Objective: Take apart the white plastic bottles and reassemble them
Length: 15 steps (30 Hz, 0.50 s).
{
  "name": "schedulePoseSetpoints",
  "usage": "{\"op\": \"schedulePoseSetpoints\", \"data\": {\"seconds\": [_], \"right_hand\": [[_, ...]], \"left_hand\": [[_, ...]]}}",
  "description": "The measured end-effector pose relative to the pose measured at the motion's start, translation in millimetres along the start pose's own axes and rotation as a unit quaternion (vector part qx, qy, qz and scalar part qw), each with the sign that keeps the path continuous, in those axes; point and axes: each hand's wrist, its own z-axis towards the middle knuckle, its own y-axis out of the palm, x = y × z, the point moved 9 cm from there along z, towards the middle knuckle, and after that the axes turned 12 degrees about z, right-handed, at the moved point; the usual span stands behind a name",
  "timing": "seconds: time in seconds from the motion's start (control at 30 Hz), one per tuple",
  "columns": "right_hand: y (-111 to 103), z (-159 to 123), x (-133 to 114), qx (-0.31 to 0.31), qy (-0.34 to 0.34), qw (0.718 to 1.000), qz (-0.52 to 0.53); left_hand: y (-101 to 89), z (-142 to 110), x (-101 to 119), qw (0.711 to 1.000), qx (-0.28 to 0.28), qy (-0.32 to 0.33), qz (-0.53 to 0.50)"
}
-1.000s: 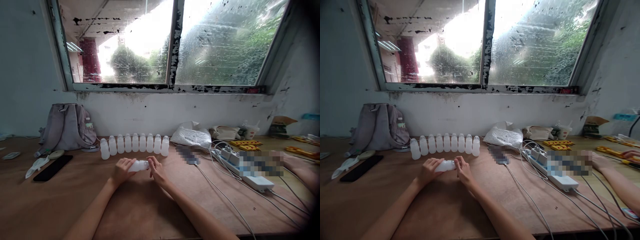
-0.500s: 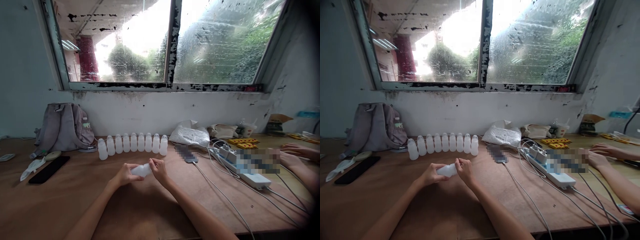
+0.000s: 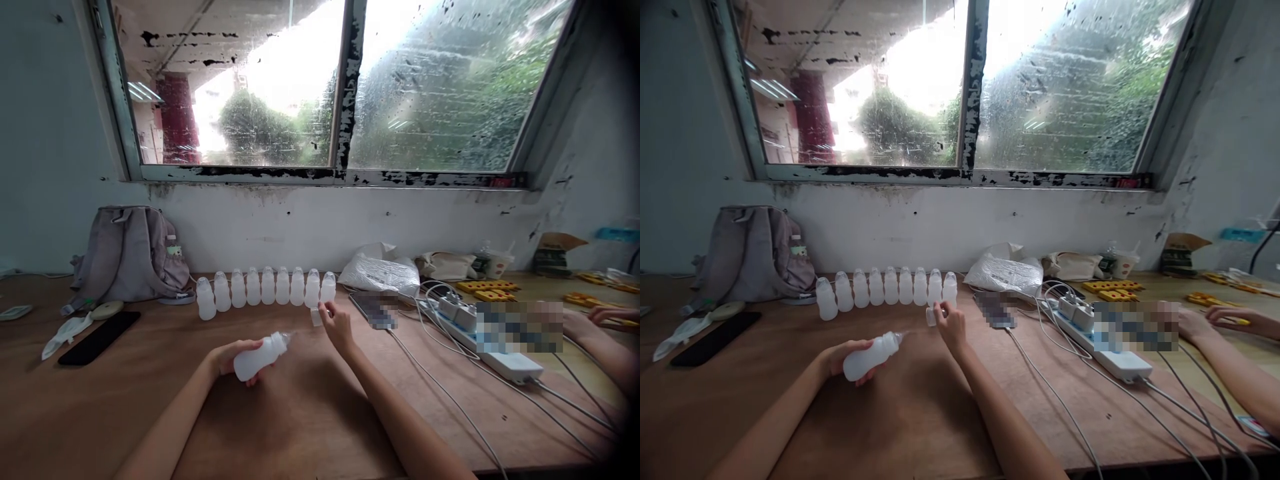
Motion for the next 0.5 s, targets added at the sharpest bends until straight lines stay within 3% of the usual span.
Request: {"op": "schedulePoseSetpoints", "data": {"seconds": [0.1,0.23,0.37,0.5], "right_hand": [[-12.9,9.8,31.5,0.019,0.042,0.998,-0.032],[-6.0,10.1,54.7,-0.007,0.060,0.997,-0.044],[2.5,7.6,48.8,-0.023,0.045,0.998,-0.027],[2.5,3.9,20.1,-0.009,0.024,1.000,0.013]], "left_hand": [[-20.4,-3.1,1.6,0.995,0.082,0.036,-0.053],[-37.2,1.4,9.4,0.977,0.190,0.081,-0.048],[-51.4,-1.5,21.2,0.934,0.337,0.120,0.008],[-51.2,-17.3,39.0,0.870,0.454,0.156,0.112]]}}
